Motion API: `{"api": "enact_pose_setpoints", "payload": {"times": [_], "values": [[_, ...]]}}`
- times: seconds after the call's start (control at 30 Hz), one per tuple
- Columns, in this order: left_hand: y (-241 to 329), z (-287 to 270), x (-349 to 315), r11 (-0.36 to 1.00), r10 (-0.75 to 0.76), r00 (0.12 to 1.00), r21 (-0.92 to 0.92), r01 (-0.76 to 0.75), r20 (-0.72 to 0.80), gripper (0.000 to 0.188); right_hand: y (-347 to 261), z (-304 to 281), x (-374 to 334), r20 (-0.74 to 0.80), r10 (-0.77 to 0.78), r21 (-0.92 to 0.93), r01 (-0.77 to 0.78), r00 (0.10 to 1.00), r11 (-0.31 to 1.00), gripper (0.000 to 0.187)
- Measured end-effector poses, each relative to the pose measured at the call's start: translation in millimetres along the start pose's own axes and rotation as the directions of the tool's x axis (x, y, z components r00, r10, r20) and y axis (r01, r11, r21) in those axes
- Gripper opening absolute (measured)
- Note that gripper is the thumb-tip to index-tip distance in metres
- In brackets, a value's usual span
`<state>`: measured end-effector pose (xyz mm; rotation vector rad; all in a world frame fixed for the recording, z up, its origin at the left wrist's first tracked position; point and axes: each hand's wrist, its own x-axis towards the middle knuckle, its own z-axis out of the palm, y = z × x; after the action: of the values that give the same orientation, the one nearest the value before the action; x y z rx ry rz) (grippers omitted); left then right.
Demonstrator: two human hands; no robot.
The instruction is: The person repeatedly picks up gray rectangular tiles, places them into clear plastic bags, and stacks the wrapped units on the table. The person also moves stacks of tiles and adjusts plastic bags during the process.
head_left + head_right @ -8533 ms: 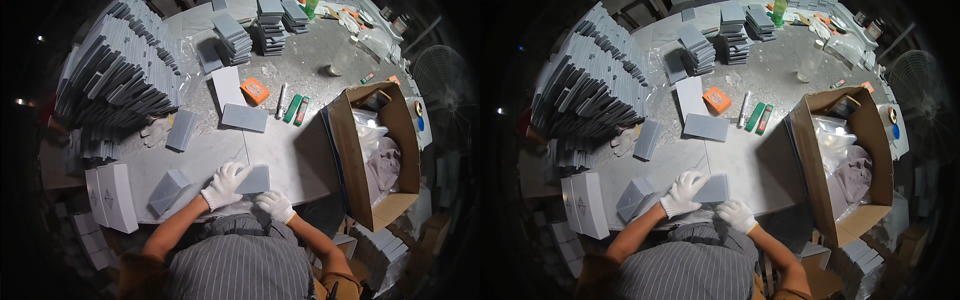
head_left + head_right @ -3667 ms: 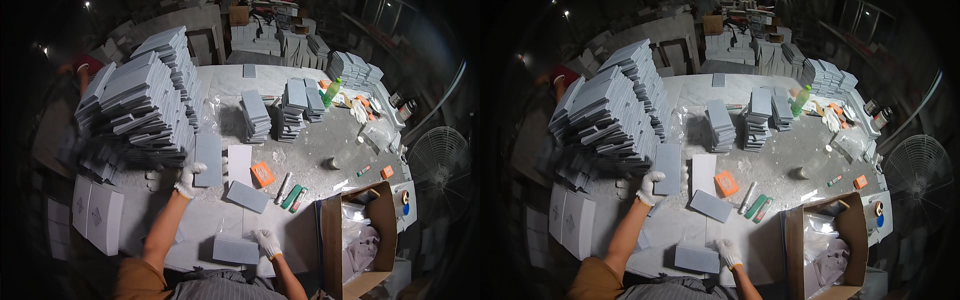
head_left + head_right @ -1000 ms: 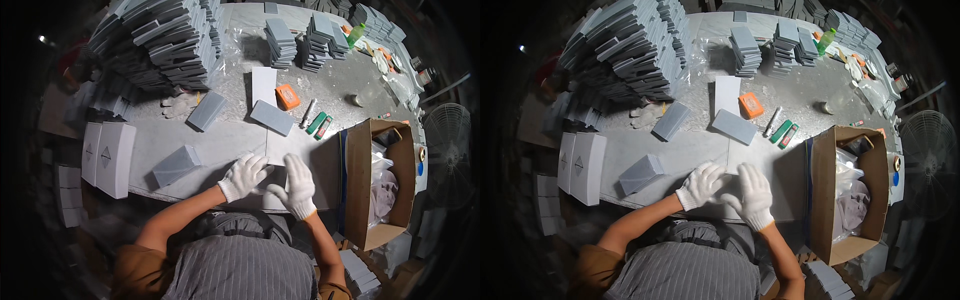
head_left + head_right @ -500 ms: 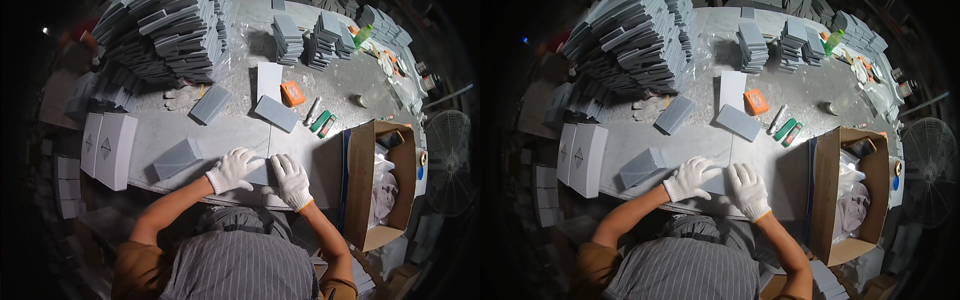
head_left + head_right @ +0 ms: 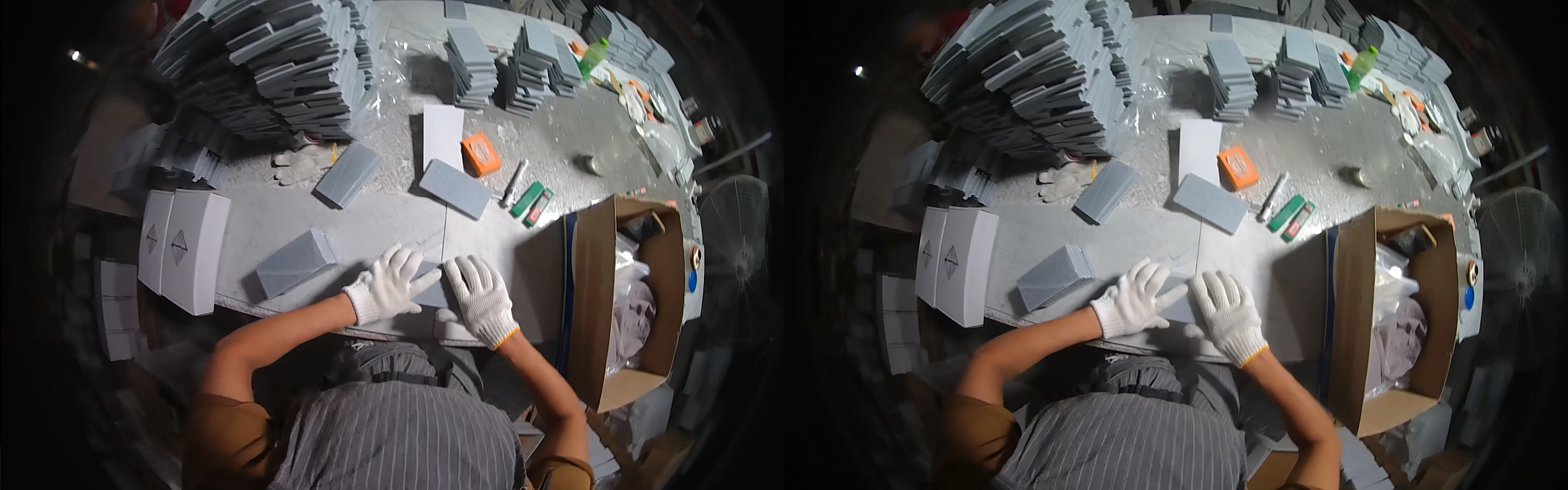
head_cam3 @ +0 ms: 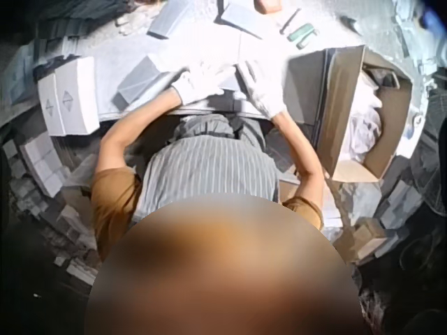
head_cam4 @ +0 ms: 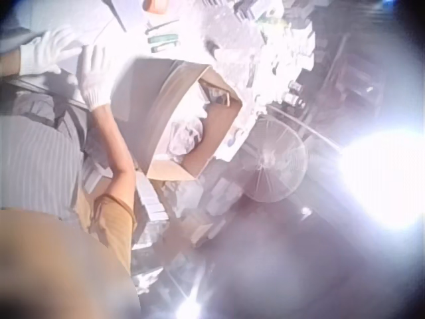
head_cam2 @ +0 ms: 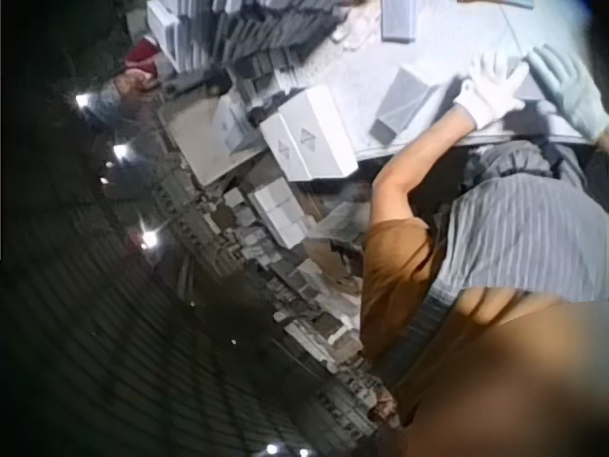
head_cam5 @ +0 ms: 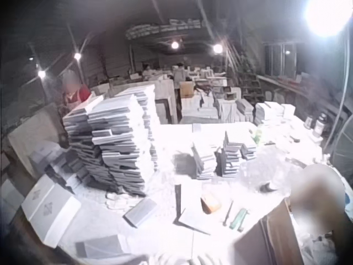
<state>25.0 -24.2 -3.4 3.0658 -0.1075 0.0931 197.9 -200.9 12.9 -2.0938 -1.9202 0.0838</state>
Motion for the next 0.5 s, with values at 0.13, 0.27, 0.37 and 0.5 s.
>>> {"api": "enact_pose_setpoints", "payload": {"times": [0.13, 0.27, 0.37, 0.5], "values": [[0.2, 10.5, -1.2, 0.995, -0.031, 0.996, -0.100, 0.023, -0.081, 0.092, 2.9, 10.7, -7.2, -0.090, 0.068, 0.041, -0.064, 0.994, 0.997, 0.074], [1.5, 0.7, -7.4, 0.857, -0.349, 0.933, -0.432, 0.280, -0.088, 0.095, -12.0, 37.3, -23.0, 0.090, 0.615, 0.571, -0.547, 0.783, 0.612, 0.085], [10.7, 15.9, -20.7, 0.405, -0.720, 0.677, -0.698, 0.590, 0.154, 0.097, -13.7, 38.6, -29.8, 0.352, 0.671, 0.722, -0.645, 0.653, 0.249, 0.081], [12.6, 31.7, -18.5, 0.004, -0.653, 0.652, -0.859, 0.512, 0.385, 0.091, -3.5, 52.8, -36.6, 0.552, 0.593, 0.568, -0.785, 0.586, 0.248, 0.067]]}}
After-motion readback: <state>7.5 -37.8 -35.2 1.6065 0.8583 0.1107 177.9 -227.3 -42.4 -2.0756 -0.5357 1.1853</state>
